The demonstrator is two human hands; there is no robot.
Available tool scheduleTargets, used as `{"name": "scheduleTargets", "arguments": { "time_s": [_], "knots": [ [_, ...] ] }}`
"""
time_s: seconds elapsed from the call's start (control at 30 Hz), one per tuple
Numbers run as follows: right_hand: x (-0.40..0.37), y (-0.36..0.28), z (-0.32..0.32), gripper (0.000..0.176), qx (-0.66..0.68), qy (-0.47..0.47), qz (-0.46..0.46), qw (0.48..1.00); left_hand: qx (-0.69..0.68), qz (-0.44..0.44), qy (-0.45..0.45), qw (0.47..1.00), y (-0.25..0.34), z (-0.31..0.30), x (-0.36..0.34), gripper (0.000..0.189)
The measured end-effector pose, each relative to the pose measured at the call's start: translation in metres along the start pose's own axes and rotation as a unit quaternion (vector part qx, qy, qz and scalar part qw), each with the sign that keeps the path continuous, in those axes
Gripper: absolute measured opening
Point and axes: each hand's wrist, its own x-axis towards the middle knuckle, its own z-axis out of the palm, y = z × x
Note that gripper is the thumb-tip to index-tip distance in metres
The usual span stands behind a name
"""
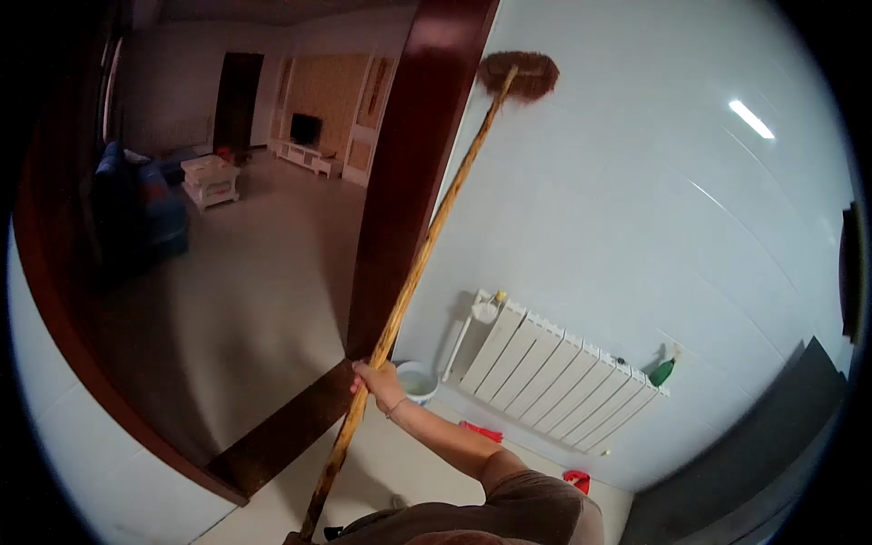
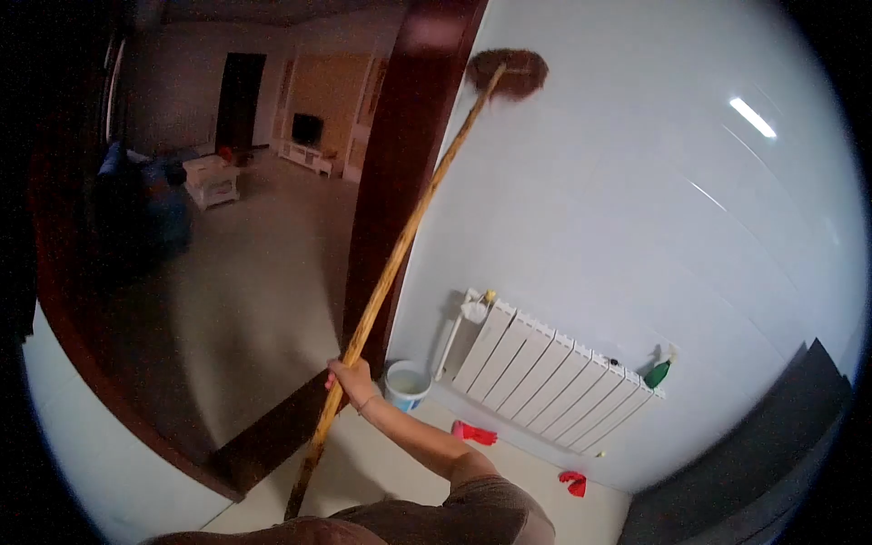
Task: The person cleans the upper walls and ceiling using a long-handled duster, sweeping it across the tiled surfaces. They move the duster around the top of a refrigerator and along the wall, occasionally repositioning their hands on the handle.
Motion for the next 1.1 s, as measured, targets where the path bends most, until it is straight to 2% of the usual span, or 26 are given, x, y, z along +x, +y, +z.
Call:
{"name": "scheduleTargets", "arguments": {
  "time_s": [0.07,0.13,0.2,0.23,0.27,0.33,0.4,0.47,0.53,0.6,0.67,0.73,0.77,0.83,0.87,0.9,0.97,1.03,1.1],
  "knots": [
    [0.037,-0.044,-0.021,0.014,0.027,-0.046,-0.089,0.995,0.002,0.015,0.006,1.000,0.055,0.013,0.020,0.041],
    [0.067,-0.102,-0.039,0.015,-0.010,-0.044,-0.151,0.987,-0.001,0.024,0.016,1.000,0.112,0.026,0.043,0.042],
    [0.095,-0.164,-0.059,0.016,-0.006,-0.069,-0.187,0.980,-0.091,0.116,-0.051,0.988,0.183,0.035,0.084,0.032],
    [0.108,-0.195,-0.067,0.016,-0.011,-0.073,-0.193,0.978,-0.081,0.127,-0.015,0.988,0.215,0.042,0.089,0.029],
    [0.122,-0.227,-0.074,0.016,-0.016,-0.078,-0.200,0.977,-0.071,0.139,0.022,0.988,0.259,0.048,0.084,0.027],
    [0.150,-0.288,-0.085,0.017,-0.032,-0.098,-0.239,0.966,-0.080,0.148,0.010,0.986,0.332,0.040,0.071,0.029],
    [0.176,-0.353,-0.088,0.018,-0.046,-0.094,-0.262,0.959,-0.088,0.203,0.036,0.974,0.406,0.034,0.049,0.026],
    [0.195,-0.422,-0.089,0.021,-0.062,-0.075,-0.298,0.949,-0.058,0.297,0.049,0.952,0.481,0.027,0.008,0.024],
    [0.203,-0.488,-0.087,0.024,-0.065,-0.065,-0.330,0.939,-0.087,0.398,0.035,0.912,0.537,0.020,-0.015,0.030],
    [0.224,-0.541,-0.091,0.024,-0.023,-0.060,-0.367,0.928,-0.081,0.400,0.028,0.912,0.588,0.021,-0.040,0.032],
    [0.231,-0.579,-0.098,0.019,-0.043,-0.047,-0.369,0.927,-0.083,0.425,0.015,0.901,0.617,0.028,-0.055,0.032],
    [0.235,-0.585,-0.107,0.018,-0.050,-0.058,-0.367,0.927,-0.091,0.449,0.001,0.889,0.618,0.030,-0.055,0.031],
    [0.226,-0.573,-0.109,0.017,-0.066,-0.063,-0.357,0.930,-0.111,0.423,-0.012,0.899,0.611,0.035,-0.048,0.026],
    [0.212,-0.532,-0.120,0.018,-0.081,-0.070,-0.339,0.935,-0.129,0.393,-0.033,0.910,0.585,0.042,-0.041,0.022],
    [0.214,-0.504,-0.124,0.020,-0.079,-0.076,-0.330,0.937,-0.089,0.370,0.004,0.925,0.566,0.043,-0.040,0.022],
    [0.210,-0.473,-0.127,0.019,-0.088,-0.088,-0.308,0.943,-0.049,0.346,0.041,0.936,0.540,0.043,-0.037,0.022],
    [0.186,-0.398,-0.129,0.020,-0.093,-0.104,-0.275,0.951,-0.020,0.355,0.037,0.934,0.453,0.045,0.045,0.021],
    [0.155,-0.315,-0.123,0.019,-0.069,-0.116,-0.264,0.955,-0.047,0.202,0.022,0.978,0.379,0.039,0.025,0.020],
    [0.109,-0.231,-0.111,0.014,-0.018,-0.145,-0.195,0.970,0.013,0.142,0.021,0.990,0.295,0.032,0.014,0.022]
  ]
}}
